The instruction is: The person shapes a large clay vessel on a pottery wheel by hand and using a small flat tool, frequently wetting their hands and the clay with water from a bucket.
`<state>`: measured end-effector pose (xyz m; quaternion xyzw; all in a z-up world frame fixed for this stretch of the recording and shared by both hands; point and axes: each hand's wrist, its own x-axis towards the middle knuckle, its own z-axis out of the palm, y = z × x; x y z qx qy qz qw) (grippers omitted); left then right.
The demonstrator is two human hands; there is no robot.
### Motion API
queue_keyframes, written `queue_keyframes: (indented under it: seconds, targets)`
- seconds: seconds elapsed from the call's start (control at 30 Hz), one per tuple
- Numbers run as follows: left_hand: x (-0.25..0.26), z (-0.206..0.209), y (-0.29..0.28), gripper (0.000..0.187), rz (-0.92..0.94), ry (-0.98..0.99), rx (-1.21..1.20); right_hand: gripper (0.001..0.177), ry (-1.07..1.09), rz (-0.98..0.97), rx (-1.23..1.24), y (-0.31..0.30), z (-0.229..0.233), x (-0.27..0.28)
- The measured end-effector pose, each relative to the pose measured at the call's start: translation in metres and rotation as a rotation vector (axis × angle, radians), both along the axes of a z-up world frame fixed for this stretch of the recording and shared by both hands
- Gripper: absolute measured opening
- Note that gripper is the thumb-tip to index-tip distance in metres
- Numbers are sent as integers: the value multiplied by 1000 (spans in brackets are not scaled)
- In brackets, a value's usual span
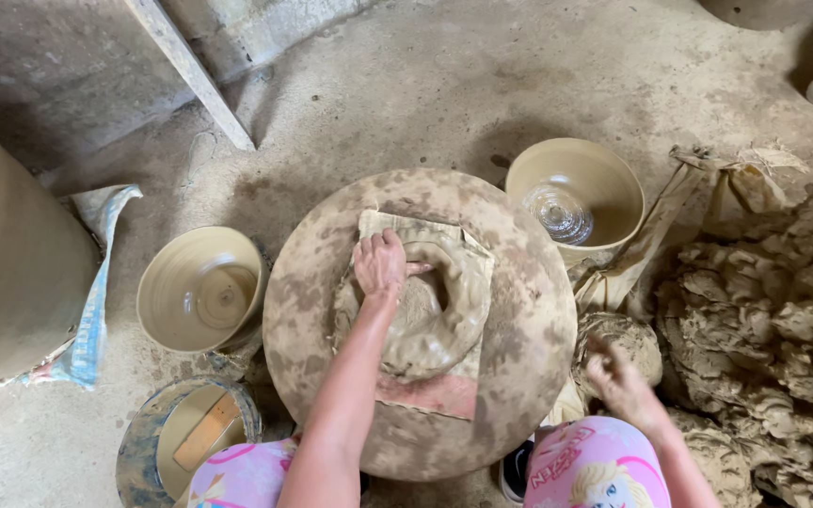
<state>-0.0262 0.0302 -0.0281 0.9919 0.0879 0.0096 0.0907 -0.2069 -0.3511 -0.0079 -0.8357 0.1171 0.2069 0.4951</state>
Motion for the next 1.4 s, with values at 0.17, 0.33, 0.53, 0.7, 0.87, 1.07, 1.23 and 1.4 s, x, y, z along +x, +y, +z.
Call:
queue_keyframes:
  seconds: [0.17, 0.33, 0.53, 0.7, 0.87, 1.07, 1.23, 1.4]
  targets:
    - [-7, 32, -11, 105, -98, -90, 63, 62, -348, -99, -5, 2, 9, 79]
    - [-11, 49, -2, 103, 168, 153, 1, 64, -328, -7, 160, 11, -48, 163]
    - [8, -12, 7, 80, -73, -15, 91, 100, -47, 91, -166, 16, -78, 162]
    - [-4, 24, -12, 111, 11, -84, 110, 100, 16, -151, -32, 29, -58, 90]
    - [2, 7, -5, 120, 125, 73, 10, 97, 77, -23, 111, 2, -68, 25]
    - [7, 7, -8, 127, -137, -70, 82, 75, -279, -102, 25, -11, -25, 61]
    - [-7, 46, -14, 134, 58, -164, 138, 79, -177, -95, 2, 16, -16, 151]
    - [6, -5, -2, 127, 33, -4, 73, 92, -57, 16, 14, 18, -59, 166]
